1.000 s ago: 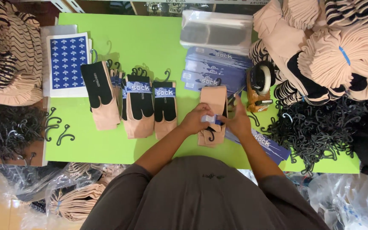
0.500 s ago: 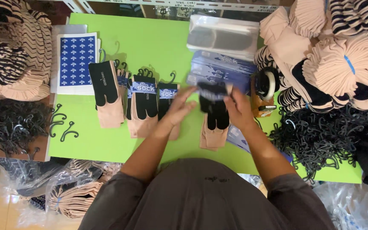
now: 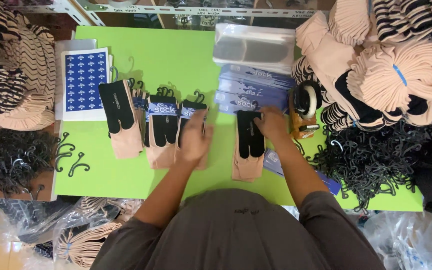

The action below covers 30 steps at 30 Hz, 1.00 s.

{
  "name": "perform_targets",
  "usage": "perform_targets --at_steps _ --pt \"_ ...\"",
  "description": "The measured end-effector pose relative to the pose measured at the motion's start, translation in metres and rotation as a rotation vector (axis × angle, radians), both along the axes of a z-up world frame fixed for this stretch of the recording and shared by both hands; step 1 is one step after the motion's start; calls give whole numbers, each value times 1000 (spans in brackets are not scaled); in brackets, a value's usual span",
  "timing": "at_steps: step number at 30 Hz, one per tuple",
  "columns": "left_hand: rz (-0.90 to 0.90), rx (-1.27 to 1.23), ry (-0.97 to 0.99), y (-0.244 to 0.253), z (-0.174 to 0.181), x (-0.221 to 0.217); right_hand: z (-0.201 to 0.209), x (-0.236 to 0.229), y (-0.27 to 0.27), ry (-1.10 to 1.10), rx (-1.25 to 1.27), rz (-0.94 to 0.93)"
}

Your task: The person folds pairs of beige socks with black heels and toes, places them into blue and white cardboard packaging, and secures them with black plastic hangers. The person then stacks the packaged socks on a green table.

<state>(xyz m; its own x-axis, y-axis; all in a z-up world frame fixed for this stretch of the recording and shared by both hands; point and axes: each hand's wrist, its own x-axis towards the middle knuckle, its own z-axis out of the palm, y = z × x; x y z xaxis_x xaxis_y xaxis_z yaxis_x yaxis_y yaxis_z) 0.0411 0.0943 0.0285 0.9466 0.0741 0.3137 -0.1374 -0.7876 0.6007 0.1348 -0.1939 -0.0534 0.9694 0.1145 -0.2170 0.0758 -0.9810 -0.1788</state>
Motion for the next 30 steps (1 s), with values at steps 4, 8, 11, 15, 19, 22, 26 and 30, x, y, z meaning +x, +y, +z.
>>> perform_targets --at_steps 4,8,11,15,19,22,26,30 --pt "-203 -655 250 -55 -83 13 11 -20 1 -84 634 -38" --pt "-47 -885 539 -88 -103 18 67 -59 4 -173 925 52" --pt "-214 -685 68 -93 -79 18 80 -72 -11 -17 1130 11" --pt "-375 -953 200 -99 -56 -3 117 -72 -20 -79 920 163" --pt "-515 -1005 266 -102 -27 -23 93 -85 -31 5 1230 53" --pt "-475 -1033 329 -104 12 -31 132 -91 -37 -174 1146 -29" --pt "-123 -835 743 -110 -82 -44 70 -117 -96 2 167 -40" --pt "-15 -748 906 -108 -117 -41 53 -154 -116 174 -115 -33"
